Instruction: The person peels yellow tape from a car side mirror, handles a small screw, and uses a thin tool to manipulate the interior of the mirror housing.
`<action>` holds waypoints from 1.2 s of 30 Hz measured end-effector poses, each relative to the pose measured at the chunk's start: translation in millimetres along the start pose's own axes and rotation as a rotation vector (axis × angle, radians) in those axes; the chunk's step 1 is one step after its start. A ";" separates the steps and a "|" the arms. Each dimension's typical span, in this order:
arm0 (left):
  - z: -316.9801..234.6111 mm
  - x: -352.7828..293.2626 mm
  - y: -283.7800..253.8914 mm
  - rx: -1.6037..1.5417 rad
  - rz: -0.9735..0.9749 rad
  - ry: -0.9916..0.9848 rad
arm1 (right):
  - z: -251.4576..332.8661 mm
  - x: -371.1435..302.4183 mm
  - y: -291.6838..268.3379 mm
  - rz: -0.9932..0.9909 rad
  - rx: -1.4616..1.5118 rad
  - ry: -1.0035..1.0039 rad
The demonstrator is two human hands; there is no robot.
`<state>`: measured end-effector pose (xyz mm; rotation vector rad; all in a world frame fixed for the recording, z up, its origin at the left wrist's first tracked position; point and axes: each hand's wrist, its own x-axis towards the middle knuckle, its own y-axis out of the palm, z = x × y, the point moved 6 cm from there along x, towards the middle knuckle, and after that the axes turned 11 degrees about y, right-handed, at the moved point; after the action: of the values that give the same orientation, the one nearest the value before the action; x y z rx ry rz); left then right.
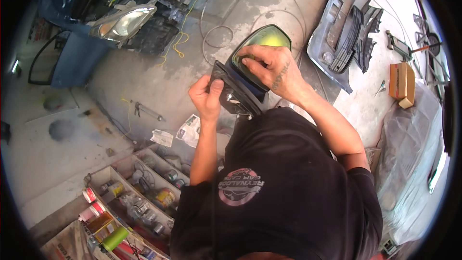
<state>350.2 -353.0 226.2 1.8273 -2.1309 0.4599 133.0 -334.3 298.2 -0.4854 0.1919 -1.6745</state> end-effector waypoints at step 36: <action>11.9 64.2 -120.5 0.256 -0.008 0.121 | 34.8 88.7 144.4 0.047 -0.212 -0.044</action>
<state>459.7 -432.5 248.4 1.8833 -2.0611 0.8531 269.8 -439.8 290.4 -0.6706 0.3485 -1.6040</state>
